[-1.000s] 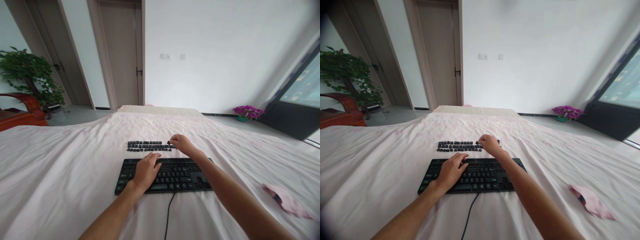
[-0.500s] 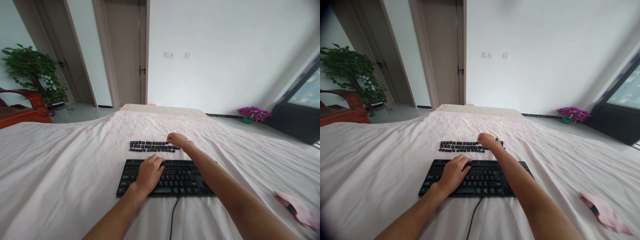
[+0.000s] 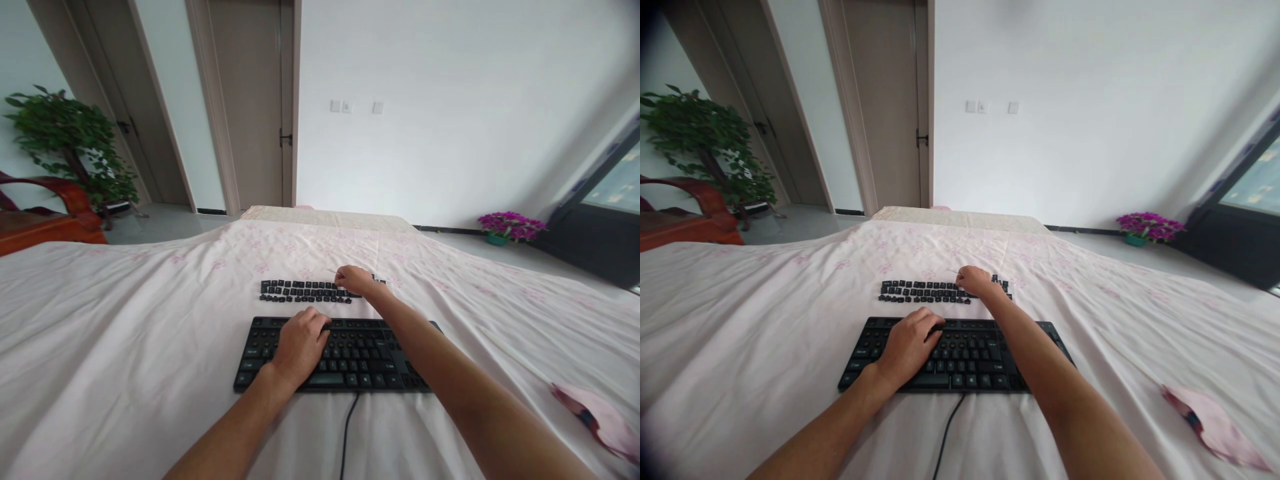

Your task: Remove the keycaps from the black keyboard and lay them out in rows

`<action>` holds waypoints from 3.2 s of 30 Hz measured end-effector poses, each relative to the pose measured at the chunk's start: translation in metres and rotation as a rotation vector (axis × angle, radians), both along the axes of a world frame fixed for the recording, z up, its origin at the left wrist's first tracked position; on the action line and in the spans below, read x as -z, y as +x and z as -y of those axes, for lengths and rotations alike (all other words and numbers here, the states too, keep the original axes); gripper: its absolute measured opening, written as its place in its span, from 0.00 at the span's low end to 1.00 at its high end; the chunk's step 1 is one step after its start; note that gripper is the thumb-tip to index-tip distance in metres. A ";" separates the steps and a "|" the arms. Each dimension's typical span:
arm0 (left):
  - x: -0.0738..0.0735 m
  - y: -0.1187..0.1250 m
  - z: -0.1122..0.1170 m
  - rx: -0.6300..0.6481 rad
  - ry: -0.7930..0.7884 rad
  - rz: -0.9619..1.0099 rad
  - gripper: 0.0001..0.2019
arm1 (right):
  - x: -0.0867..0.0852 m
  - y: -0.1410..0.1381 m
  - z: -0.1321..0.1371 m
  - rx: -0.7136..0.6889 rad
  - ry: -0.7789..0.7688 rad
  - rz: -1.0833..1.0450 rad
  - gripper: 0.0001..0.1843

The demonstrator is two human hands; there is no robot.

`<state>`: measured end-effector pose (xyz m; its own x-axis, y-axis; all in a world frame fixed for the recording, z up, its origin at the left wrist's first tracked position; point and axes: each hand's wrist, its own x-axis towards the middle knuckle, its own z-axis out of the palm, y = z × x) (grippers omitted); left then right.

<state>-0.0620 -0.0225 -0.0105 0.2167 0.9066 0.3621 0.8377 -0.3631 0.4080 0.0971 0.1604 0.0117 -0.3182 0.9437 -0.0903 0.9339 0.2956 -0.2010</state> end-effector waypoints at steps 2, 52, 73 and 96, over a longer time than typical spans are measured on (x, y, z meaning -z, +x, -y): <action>0.000 0.000 0.000 0.001 -0.001 0.000 0.07 | 0.000 0.000 0.000 0.004 0.003 -0.009 0.09; -0.009 0.040 -0.002 0.038 -0.225 0.088 0.10 | -0.011 0.056 0.132 -0.522 -0.093 -0.875 0.28; -0.003 0.053 0.001 -0.050 -0.153 0.003 0.10 | -0.002 0.053 0.136 -0.487 0.079 -0.634 0.27; 0.004 0.060 0.005 0.086 -0.128 0.286 0.07 | 0.022 0.039 0.152 -0.273 0.407 -1.286 0.26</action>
<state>-0.0019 -0.0271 -0.0140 0.2000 0.9315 0.3039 0.6509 -0.3581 0.6694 0.1361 0.0088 -0.0101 -0.1440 0.7270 0.6713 0.0610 0.6836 -0.7273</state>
